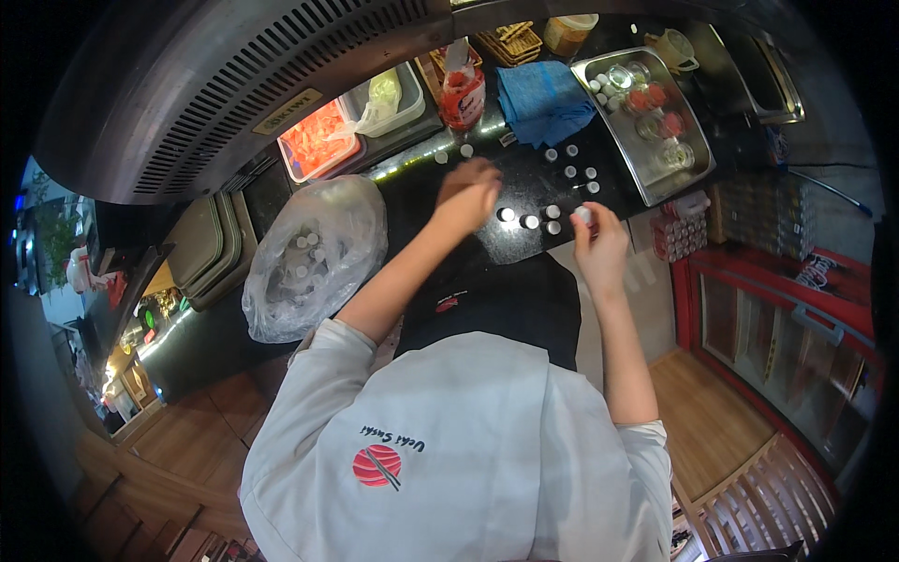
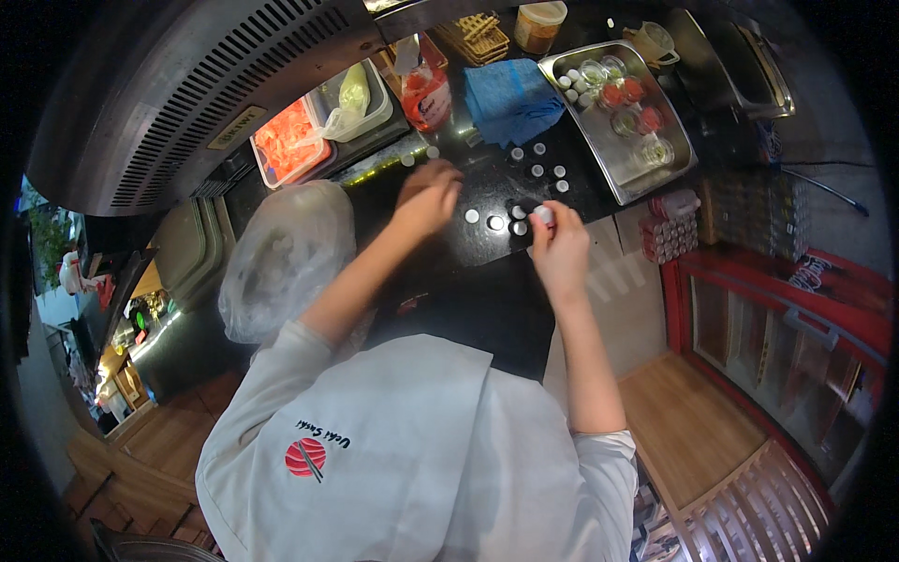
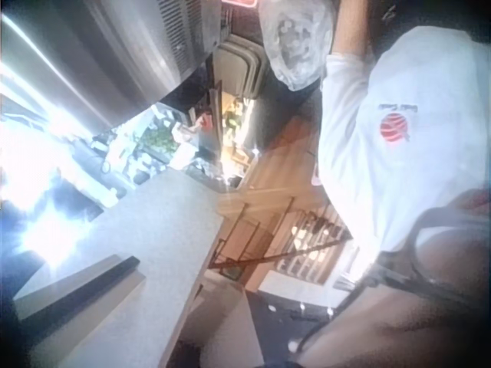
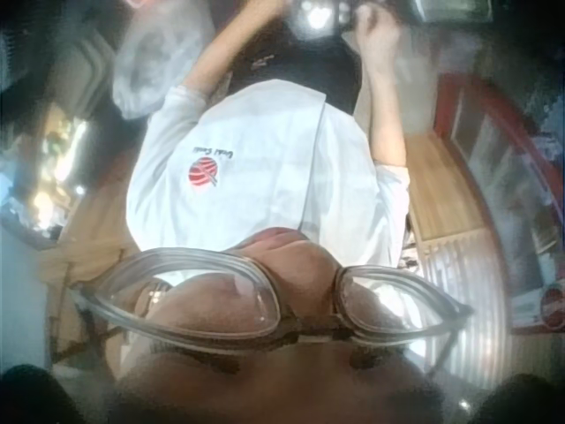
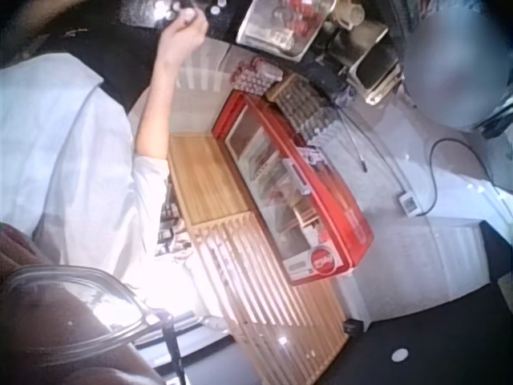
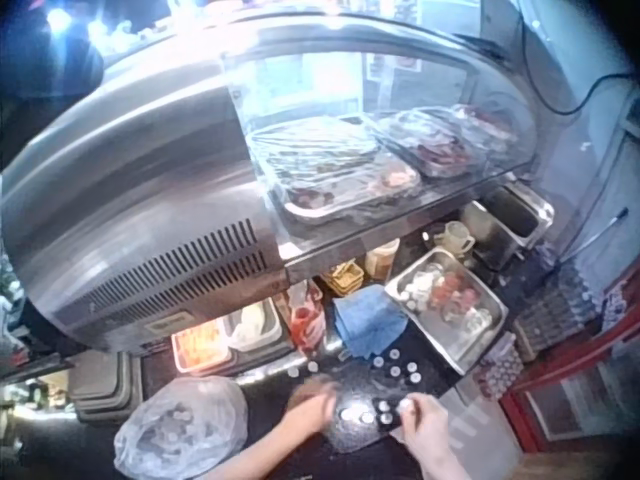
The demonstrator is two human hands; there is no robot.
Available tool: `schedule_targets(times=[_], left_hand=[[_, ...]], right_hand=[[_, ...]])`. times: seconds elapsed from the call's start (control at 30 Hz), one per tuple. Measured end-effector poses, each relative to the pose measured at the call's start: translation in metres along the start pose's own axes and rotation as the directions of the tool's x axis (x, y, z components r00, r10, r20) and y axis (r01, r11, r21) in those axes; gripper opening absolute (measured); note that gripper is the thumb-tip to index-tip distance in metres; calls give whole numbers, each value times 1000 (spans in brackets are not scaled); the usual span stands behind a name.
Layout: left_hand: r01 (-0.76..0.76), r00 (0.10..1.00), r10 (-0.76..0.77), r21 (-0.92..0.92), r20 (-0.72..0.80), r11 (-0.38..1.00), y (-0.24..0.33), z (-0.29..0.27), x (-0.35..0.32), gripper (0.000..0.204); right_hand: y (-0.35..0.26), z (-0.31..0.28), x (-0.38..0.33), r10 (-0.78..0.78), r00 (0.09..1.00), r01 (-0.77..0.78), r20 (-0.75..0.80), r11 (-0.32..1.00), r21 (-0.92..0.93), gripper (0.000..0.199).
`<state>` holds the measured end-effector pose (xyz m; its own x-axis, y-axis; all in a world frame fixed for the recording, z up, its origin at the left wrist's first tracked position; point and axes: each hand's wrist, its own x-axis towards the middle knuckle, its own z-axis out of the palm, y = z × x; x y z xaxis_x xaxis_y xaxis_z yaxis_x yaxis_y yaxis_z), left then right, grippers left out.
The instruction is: The person repeatedly picks up small white and black plastic caps from a countertop, aligns them, and presses them together by hand. The person handles the caps one at a time, occasionally placing assembled pairs back on the counter.
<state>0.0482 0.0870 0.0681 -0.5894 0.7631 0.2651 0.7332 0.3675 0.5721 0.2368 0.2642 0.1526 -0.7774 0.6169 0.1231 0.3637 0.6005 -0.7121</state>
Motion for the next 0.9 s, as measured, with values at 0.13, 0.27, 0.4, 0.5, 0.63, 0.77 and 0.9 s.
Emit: schedule_targets(times=[0.13,0.27,0.4,0.5,0.63,0.77,0.9], left_hand=[[317,947,-291,275,-134,908,-81,10,-14,21],[252,968,-235,293,-93,922,-101,8,-20,17],[163,976,-110,296,-188,941,-111,10,-20,9],[168,968,-118,228,-220,959,-103,6,-18,11],[587,807,-578,-286,123,758,-18,-19,13,23],[562,827,-232,-767,513,309,18,-5,3,27],[631,775,-121,-766,620,120,34,5,-2,30]], right_hand=[[58,7,17,-13,992,38,126,980,-195,23],[93,28,21,-73,972,116,222,975,-189,25],[85,42,26,-86,967,117,241,986,-115,27],[74,44,27,-75,976,101,205,987,-123,28],[41,29,24,-76,994,71,74,996,61,29],[-15,31,19,-278,960,266,40,946,184,34],[-12,41,9,-264,963,243,58,939,243,34]])
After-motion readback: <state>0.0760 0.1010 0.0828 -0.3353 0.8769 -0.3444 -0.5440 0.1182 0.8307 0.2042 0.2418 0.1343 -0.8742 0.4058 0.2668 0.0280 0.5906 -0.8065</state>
